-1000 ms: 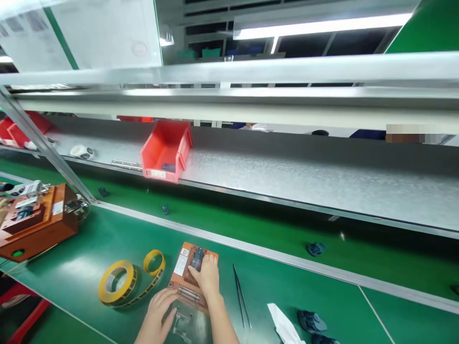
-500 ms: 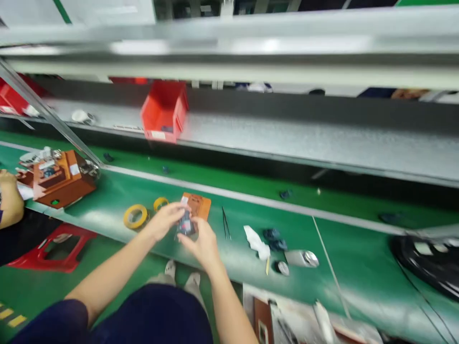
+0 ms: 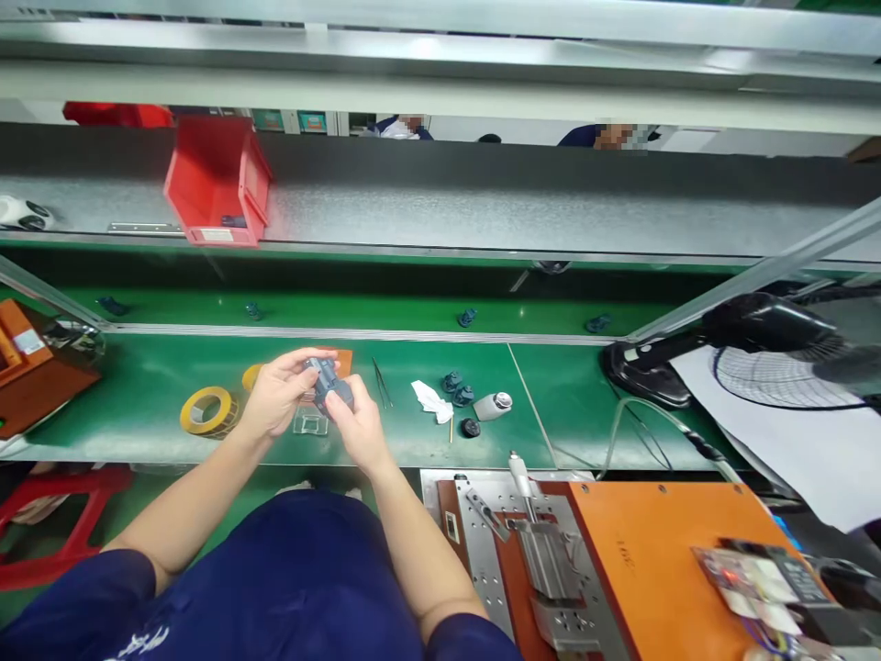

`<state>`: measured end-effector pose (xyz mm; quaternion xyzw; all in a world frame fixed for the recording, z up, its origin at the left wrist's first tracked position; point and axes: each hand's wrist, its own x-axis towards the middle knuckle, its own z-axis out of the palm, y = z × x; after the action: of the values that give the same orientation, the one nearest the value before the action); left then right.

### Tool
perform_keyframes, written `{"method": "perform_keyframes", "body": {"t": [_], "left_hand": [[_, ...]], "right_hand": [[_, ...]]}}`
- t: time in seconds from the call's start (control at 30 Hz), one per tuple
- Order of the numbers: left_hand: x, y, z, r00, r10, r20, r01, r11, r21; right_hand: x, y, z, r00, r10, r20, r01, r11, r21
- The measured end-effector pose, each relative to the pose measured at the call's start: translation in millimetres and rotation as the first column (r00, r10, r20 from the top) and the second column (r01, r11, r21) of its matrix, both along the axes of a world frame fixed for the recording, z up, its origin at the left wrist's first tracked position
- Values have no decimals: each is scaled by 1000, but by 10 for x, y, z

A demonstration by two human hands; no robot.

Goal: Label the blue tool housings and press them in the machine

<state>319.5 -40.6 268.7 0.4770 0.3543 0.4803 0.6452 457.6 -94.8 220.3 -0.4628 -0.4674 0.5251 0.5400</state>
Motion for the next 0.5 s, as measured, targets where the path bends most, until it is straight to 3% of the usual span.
{"method": "perform_keyframes", "body": {"t": [0.3,0.5], "left_hand": [[155,30,-127,991,-109,77,109,994,1],[223,151,-176,970,-235,68,237,971,-26]], "right_hand": [[82,-150,15,989,-45,-143,30,994,-101],[73,-196,43,954,-138,-266,94,981,-172]]}}
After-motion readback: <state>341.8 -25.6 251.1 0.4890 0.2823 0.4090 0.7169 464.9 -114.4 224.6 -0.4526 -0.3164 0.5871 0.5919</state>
